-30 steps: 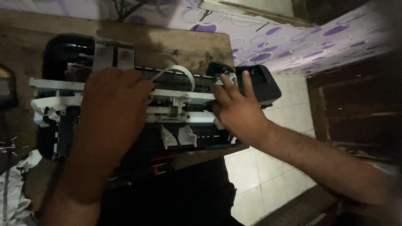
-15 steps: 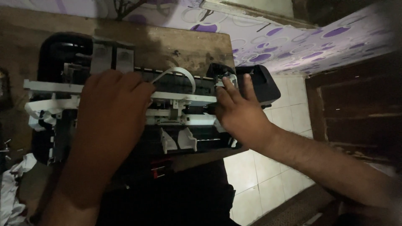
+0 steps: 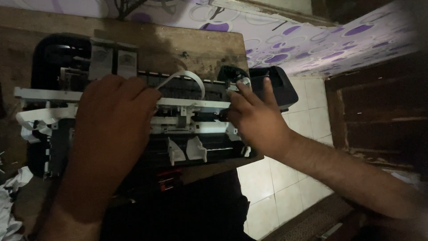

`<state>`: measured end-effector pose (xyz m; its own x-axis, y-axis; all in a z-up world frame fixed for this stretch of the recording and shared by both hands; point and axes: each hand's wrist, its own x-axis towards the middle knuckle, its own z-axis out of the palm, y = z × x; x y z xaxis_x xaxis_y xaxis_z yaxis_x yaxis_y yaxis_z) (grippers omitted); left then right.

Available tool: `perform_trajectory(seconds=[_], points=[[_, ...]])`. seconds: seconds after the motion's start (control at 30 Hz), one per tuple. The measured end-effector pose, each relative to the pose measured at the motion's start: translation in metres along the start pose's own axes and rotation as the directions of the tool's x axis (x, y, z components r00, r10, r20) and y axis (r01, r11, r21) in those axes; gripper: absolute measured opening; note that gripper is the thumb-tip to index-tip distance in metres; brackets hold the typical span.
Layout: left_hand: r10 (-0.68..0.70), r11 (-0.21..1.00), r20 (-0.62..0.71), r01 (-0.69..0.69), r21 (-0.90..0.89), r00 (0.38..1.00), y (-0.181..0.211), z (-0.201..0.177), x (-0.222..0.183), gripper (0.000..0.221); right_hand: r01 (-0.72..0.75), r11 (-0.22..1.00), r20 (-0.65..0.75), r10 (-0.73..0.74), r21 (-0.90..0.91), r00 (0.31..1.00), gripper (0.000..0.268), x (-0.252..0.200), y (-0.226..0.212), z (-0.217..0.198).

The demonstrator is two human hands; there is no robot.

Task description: Disassembling a printer by removing screws and internal components to access the inner workings.

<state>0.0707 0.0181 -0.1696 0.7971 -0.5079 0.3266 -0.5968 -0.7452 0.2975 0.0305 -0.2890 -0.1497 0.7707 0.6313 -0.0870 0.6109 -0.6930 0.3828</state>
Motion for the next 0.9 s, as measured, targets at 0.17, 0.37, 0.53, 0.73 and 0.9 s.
perform_trajectory(seconds=[0.17, 0.37, 0.53, 0.73, 0.9], points=[[0.009, 1.000, -0.016, -0.009, 0.024, 1.000, -0.001, 0.003, -0.001, 0.020, -0.026, 0.999, 0.012, 0.025, 0.032, 1.000, 0.015, -0.002, -0.003, -0.003], [0.011, 1.000, -0.026, -0.010, 0.024, 1.000, 0.000, 0.002, -0.001, 0.018, -0.033, 0.999, -0.077, 0.029, -0.043, 0.997, 0.014, -0.004, -0.010, 0.005], [0.015, 1.000, -0.015, -0.015, 0.001, 1.000, -0.003, 0.004, 0.001, 0.015, 0.014, 0.994, -0.036, -0.018, -0.105, 0.999, 0.017, -0.002, -0.011, 0.000], [-0.010, 0.996, 0.059, 0.005, 0.084, 0.998, -0.001, 0.002, 0.003, 0.015, 0.039, 0.997, 0.020, -0.037, -0.070, 0.999, 0.030, -0.007, 0.005, 0.004], [-0.027, 0.999, 0.080, 0.023, 0.050, 0.996, 0.002, -0.003, 0.007, 0.015, -0.049, 0.978, 0.123, 0.024, 0.205, 0.992, 0.036, -0.012, 0.015, 0.002]])
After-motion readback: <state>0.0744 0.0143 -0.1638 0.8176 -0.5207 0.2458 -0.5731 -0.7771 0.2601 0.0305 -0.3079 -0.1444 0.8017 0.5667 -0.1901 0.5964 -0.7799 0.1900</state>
